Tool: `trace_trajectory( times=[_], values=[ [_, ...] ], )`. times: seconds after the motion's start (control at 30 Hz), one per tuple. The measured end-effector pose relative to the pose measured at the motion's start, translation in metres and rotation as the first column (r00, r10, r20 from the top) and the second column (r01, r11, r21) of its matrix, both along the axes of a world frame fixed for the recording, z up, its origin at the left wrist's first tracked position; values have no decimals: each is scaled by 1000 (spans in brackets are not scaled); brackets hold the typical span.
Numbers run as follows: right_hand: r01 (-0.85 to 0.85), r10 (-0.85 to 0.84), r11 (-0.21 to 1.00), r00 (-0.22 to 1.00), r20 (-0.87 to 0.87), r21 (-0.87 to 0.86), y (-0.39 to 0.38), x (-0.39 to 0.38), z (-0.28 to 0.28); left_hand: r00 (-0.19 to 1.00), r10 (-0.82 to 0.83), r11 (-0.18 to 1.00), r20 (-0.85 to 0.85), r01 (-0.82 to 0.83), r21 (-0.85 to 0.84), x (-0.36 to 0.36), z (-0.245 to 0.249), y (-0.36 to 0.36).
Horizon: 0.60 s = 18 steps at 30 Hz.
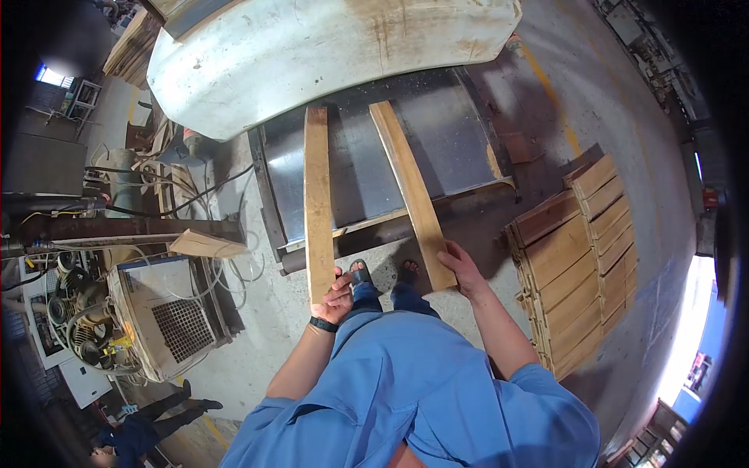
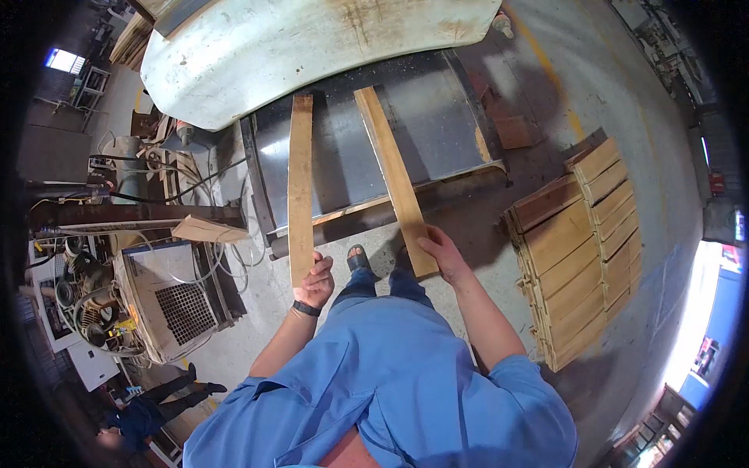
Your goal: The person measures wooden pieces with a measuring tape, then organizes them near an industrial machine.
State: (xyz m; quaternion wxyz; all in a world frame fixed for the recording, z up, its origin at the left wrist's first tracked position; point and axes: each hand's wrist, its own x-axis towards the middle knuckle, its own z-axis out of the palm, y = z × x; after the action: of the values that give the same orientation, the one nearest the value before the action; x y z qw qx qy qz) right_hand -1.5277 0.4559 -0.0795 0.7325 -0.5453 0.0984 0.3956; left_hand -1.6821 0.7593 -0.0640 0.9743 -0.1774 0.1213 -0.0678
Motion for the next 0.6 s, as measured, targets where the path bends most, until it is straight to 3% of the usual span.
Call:
trace_trajectory(
  times=[0.03,0.3,0.4,0.43,0.5,0.6],
  values=[
    [-11,15,999,996,83,-54,5,0,2,1000,5,1000,-3,-5,22,0,-2,2],
    [78,-54,982,988,145,-169,34,9,-9,994,-45,972,-99,67,224,8,-7,11],
    [89,-48,966,984,169,-242,41,13,-11,936,-46,822,-348,234,520,13,-5,12],
    [95,-45,956,983,179,-278,42,14,-13,863,17,740,-506,329,586,15,-9,13],
    [79,9,931,971,240,-357,40,15,-20,853,135,529,-505,369,764,15,-17,9],
    [79,27,914,966,255,-398,42,18,-13,886,93,407,-455,383,829,13,-12,9]
  ],
)
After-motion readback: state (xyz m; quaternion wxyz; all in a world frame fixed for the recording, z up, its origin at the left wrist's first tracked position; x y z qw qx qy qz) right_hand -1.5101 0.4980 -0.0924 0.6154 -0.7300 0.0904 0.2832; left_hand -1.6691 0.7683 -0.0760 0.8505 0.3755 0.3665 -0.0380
